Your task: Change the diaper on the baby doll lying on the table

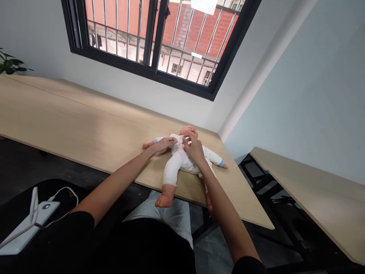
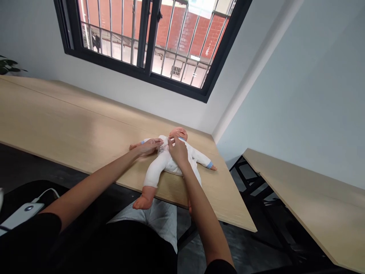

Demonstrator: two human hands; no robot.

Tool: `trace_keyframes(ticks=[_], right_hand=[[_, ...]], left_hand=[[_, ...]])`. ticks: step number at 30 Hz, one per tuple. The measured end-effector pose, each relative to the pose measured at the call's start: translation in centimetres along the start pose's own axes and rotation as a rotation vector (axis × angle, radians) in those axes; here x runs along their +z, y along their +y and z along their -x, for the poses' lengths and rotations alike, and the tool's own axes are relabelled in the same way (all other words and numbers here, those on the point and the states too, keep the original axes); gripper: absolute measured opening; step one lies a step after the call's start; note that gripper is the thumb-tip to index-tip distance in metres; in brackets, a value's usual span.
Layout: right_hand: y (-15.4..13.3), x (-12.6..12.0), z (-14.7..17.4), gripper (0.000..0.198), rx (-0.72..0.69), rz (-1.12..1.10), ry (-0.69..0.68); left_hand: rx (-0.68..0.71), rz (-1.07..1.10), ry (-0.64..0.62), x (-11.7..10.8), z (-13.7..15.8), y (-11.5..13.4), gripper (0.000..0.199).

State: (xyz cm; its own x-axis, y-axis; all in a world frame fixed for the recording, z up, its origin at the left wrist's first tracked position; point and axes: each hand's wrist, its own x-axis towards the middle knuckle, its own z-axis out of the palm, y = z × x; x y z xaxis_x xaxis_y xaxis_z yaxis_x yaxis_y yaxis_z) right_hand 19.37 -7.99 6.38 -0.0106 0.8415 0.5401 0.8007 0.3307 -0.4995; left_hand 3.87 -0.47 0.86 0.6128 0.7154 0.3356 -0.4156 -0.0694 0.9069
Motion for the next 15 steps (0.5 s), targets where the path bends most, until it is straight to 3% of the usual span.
trace_keyframes(ticks=[6, 11, 15], right_hand=[[2.0, 1.0, -0.7, 0.018, 0.329, -0.36, -0.232], [1.2, 0.6, -1.1, 0.024, 0.419, -0.455, -0.294], [0.2, -0.7, -0.9, 0.042, 0.442, -0.591, -0.374]], left_hand=[[-0.015, 0.046, 0.023, 0.1, -0.1, -0.2, 0.033], [-0.047, -0.028, -0.004, 0.9, -0.1, -0.4, 0.029], [-0.007, -0.058, 0.044, 1.4, -0.3, -0.7, 0.032]])
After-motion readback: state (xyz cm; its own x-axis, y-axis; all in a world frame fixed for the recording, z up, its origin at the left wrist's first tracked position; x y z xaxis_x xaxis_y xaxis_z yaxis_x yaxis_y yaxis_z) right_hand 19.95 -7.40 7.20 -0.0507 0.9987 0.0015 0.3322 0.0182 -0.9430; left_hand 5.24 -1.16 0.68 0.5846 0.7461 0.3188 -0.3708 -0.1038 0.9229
